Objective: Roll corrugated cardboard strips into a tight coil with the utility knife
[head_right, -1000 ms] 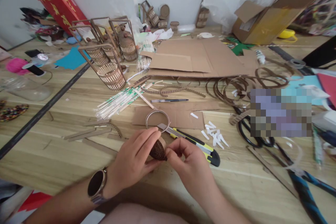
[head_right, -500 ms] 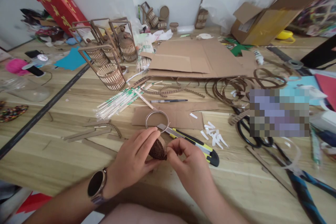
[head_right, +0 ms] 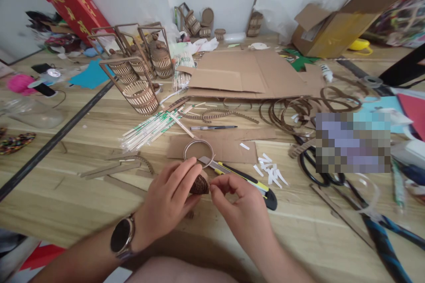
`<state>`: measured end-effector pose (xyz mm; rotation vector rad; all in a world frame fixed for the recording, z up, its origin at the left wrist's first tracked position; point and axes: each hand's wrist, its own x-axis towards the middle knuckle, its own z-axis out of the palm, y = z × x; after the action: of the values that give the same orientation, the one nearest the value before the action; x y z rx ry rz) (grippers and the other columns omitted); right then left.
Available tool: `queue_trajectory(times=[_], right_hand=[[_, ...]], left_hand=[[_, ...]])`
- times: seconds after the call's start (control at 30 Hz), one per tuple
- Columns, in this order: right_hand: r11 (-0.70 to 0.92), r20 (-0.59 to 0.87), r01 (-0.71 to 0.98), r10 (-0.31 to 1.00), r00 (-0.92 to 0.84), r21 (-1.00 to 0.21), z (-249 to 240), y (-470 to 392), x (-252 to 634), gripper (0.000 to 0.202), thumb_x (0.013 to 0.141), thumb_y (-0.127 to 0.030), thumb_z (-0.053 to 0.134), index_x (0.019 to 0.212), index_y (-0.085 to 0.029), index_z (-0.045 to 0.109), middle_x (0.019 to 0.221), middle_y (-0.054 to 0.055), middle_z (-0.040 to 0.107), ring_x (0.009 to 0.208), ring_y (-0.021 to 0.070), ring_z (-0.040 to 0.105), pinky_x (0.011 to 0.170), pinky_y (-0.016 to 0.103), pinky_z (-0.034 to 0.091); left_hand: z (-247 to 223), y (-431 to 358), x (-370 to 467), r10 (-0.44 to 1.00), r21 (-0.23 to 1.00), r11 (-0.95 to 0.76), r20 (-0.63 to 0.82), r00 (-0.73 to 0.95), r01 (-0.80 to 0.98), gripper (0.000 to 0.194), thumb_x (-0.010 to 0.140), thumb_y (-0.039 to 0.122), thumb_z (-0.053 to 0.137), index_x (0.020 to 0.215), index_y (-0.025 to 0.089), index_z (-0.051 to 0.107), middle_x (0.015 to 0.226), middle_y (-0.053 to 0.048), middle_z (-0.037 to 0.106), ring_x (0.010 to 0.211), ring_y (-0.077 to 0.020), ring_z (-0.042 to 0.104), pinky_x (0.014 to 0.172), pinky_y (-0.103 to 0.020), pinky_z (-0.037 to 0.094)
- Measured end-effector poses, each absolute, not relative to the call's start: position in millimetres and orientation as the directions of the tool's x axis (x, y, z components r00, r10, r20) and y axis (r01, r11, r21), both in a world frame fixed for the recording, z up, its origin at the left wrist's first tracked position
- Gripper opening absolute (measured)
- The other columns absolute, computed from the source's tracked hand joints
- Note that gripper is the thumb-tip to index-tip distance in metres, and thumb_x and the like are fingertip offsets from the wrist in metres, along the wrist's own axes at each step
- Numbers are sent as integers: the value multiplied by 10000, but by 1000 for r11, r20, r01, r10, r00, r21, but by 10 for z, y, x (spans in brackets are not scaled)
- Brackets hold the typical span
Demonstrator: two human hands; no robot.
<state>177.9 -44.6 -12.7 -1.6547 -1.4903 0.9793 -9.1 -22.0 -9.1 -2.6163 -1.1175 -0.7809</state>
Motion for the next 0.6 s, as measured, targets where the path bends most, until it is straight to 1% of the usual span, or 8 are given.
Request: queue_trajectory(times=[0.17, 0.3, 0.4, 0.47, 0.5, 0.53, 0.6], right_hand=[[-120, -80, 485, 992, 102, -866, -54, -437, 1739, 176, 774, -338, 567, 677, -223, 660, 587, -18, 635, 562, 148, 580, 549, 255, 449], [-61, -31, 566, 998, 62, -822, -23, -406, 1730, 170, 733, -306, 526, 599, -220, 585, 510, -28, 564, 472, 131, 520, 458, 237, 402], [-14, 30, 604, 998, 63, -797, -3, -386, 1713, 167, 712, -298, 480, 571, -224, 531, 490, -28, 527, 445, 126, 488, 428, 232, 377], [18, 50, 606, 998, 36, -795, 10, -384, 1705, 158, 712, -287, 458, 575, -226, 505, 494, -29, 515, 452, 125, 481, 427, 229, 368], [24, 43, 601, 999, 19, -799, 14, -386, 1706, 151, 719, -279, 453, 586, -226, 501, 502, -30, 514, 460, 125, 481, 426, 227, 361], [23, 28, 591, 1000, -1, -806, 16, -391, 1713, 145, 730, -273, 454, 600, -225, 499, 512, -32, 513, 469, 124, 480, 424, 224, 351], [3, -16, 566, 999, -29, -825, 12, -401, 1752, 143, 762, -267, 465, 628, -225, 495, 533, -36, 507, 490, 123, 479, 421, 219, 331]], left_hand=[[-79, -236, -73, 555, -50, -706, 579, 596, 706, 322, 961, 156, 505, 1277, 108, 543, 1224, -97, 679, 956, -272, 596, 719, -368, 557], [-70, -262, -53, 540, -80, -703, 586, 603, 707, 293, 968, 152, 493, 1248, 131, 576, 1212, -68, 687, 955, -266, 597, 718, -354, 534], [-87, -270, -51, 545, -74, -706, 578, 607, 704, 307, 967, 150, 486, 1264, 129, 564, 1225, -76, 678, 970, -269, 601, 736, -357, 535], [-107, -266, -55, 566, -30, -720, 552, 612, 693, 338, 958, 158, 503, 1293, 122, 535, 1249, -95, 662, 992, -277, 602, 765, -369, 545], [-117, -262, -57, 583, 12, -728, 536, 610, 685, 363, 950, 169, 521, 1309, 117, 515, 1262, -107, 651, 1009, -282, 601, 792, -379, 550], [-126, -255, -60, 606, 73, -734, 519, 602, 675, 394, 939, 181, 544, 1323, 112, 494, 1276, -121, 638, 1034, -287, 599, 832, -392, 551], [-133, -239, -68, 665, 236, -723, 495, 559, 650, 465, 910, 204, 597, 1342, 110, 454, 1303, -148, 607, 1111, -292, 583, 931, -413, 532]])
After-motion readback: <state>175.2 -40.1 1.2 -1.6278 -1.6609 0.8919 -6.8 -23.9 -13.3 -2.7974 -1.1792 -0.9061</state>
